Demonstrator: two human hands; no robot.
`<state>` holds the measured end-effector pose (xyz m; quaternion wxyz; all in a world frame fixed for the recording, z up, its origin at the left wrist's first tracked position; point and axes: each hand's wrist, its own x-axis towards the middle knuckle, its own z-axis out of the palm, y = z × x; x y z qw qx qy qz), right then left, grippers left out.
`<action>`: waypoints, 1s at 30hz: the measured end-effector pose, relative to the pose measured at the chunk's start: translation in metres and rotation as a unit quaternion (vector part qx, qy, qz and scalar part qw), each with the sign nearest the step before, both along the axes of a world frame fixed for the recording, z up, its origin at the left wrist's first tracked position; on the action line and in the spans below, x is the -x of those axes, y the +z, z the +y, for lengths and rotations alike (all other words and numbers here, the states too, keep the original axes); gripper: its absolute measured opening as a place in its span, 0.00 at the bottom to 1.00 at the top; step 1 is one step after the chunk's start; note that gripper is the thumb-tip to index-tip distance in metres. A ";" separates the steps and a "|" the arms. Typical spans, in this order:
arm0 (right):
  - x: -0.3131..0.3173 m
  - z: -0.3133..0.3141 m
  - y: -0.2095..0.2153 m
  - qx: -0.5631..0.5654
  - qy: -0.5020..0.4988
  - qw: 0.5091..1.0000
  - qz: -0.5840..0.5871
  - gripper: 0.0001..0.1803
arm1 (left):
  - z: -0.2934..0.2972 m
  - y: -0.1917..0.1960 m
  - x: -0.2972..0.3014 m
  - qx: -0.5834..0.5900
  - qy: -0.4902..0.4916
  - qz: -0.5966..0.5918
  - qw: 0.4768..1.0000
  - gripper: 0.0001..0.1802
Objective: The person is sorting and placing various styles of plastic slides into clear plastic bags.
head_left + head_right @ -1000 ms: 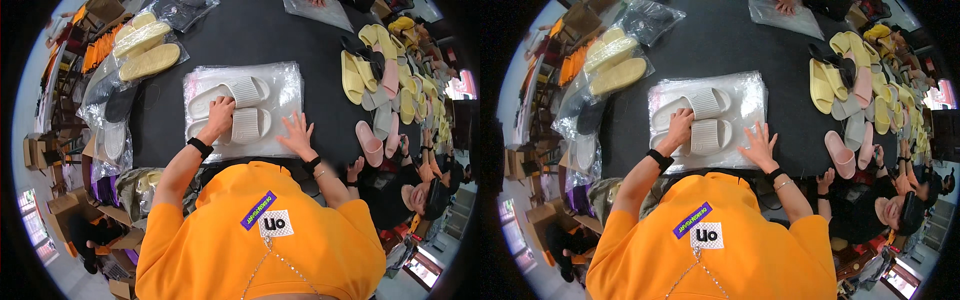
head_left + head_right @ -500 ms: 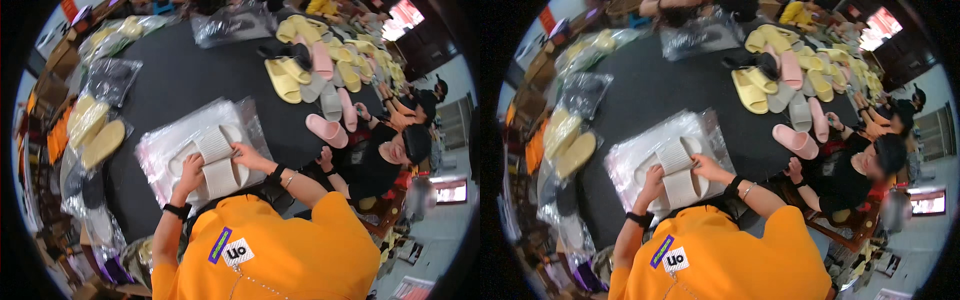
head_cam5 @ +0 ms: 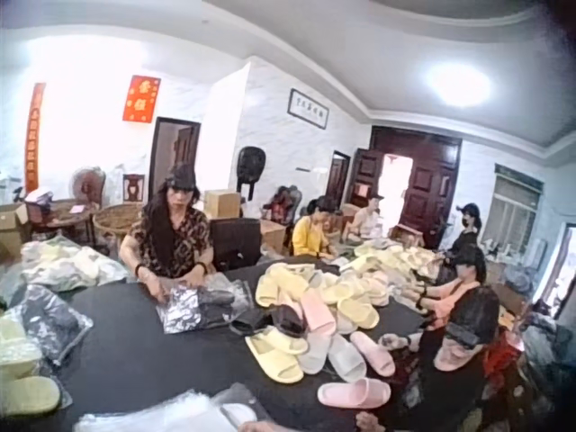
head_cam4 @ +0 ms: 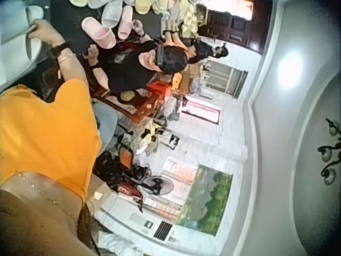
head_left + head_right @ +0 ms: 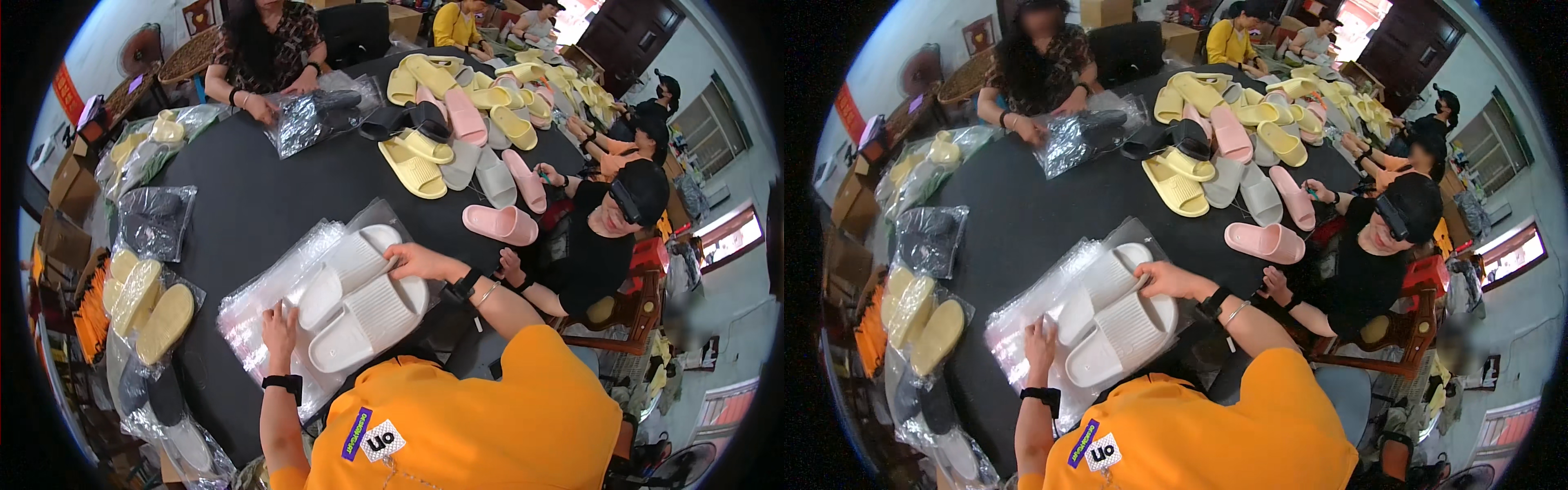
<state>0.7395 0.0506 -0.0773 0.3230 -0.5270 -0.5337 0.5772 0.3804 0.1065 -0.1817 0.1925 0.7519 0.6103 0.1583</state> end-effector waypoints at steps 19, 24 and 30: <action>-0.084 0.080 0.010 -0.075 -0.287 0.941 -0.164 0.33 | -0.004 -0.020 -0.003 -0.083 -0.025 0.061 0.994 0.24; -0.044 0.031 -0.072 -0.051 -0.228 0.931 -0.281 0.30 | -0.002 -0.014 -0.007 -0.030 0.001 0.063 0.998 0.24; -0.026 0.010 -0.098 0.006 -0.251 0.948 -0.197 0.28 | 0.011 0.014 0.000 0.066 0.031 0.045 0.996 0.20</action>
